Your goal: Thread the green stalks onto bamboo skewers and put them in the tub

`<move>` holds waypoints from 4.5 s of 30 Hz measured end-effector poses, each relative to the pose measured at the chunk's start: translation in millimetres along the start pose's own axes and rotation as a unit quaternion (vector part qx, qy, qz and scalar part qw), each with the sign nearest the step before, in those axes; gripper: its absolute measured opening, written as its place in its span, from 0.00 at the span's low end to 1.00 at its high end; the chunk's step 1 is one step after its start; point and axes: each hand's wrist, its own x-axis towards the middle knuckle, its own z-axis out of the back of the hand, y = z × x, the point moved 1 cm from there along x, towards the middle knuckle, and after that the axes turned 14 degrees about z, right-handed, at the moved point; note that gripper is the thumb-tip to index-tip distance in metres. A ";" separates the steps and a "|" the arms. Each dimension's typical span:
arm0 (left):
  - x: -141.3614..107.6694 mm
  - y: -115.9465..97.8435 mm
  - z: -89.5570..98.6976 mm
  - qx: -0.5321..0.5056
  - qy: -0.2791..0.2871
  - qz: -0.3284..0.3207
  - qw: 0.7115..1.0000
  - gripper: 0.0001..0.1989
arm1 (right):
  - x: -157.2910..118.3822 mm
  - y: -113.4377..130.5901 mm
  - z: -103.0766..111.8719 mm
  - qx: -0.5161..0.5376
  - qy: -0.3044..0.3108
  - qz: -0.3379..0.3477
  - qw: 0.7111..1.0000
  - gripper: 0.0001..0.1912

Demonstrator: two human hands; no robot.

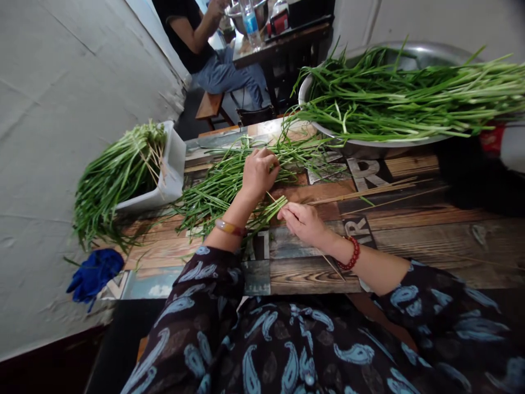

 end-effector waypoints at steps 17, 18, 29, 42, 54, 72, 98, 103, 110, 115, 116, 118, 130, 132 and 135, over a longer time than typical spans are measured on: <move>-89.6 6.0 23.3 -0.443 0.123 0.268 0.847 0.12 | -4.2 7.8 5.2 -0.022 0.027 -0.018 0.999 0.14; -89.8 6.0 23.7 -0.449 0.117 0.266 0.845 0.11 | -4.2 8.4 5.4 -0.023 0.030 -0.023 0.999 0.15; -93.5 7.8 31.5 -0.405 0.107 0.224 0.880 0.09 | -6.5 11.8 7.8 -0.030 0.048 -0.071 0.996 0.17; -93.1 8.5 28.5 -0.378 0.051 0.204 0.901 0.07 | -6.5 13.5 7.1 -0.026 0.052 -0.063 0.996 0.18; -93.0 8.1 25.9 -0.387 0.018 0.194 0.901 0.05 | -6.7 12.2 7.1 -0.025 0.043 -0.040 0.998 0.17; -93.1 5.1 27.3 -0.277 -0.040 0.100 0.955 0.06 | -7.0 10.2 5.6 -0.042 0.046 -0.049 0.997 0.16; -91.7 0.3 39.0 -0.336 0.197 0.089 0.917 0.17 | 0.2 10.2 6.5 0.043 0.046 -0.055 0.996 0.18; -93.8 -2.9 37.5 -0.361 0.225 0.143 0.894 0.16 | -1.3 8.1 5.8 0.042 0.045 -0.059 0.996 0.17; -94.5 0.9 40.8 -0.380 0.206 0.177 0.884 0.14 | -5.4 6.4 4.8 0.007 0.049 -0.050 0.998 0.17; -94.9 0.2 39.3 -0.325 0.195 0.158 0.912 0.16 | -6.0 6.1 3.9 -0.025 0.050 -0.041 0.998 0.17; -95.0 0.6 38.6 -0.312 0.189 0.154 0.918 0.16 | -5.7 6.0 3.8 -0.028 0.051 -0.040 0.998 0.16; -94.9 2.0 37.3 -0.298 0.186 0.149 0.924 0.16 | -4.9 6.2 3.5 -0.028 0.052 -0.036 0.998 0.16; -64.1 37.8 35.1 -0.144 -0.004 0.128 0.981 0.09 | -4.2 7.1 2.4 -0.042 0.029 -0.003 0.999 0.14; -54.2 38.8 30.7 -0.115 -0.018 0.121 0.986 0.09 | -4.0 7.3 1.9 -0.044 0.025 0.005 0.999 0.14; -36.7 32.9 22.6 -0.079 -0.018 0.089 0.993 0.08 | -2.9 8.5 2.1 -0.045 0.014 0.008 0.999 0.14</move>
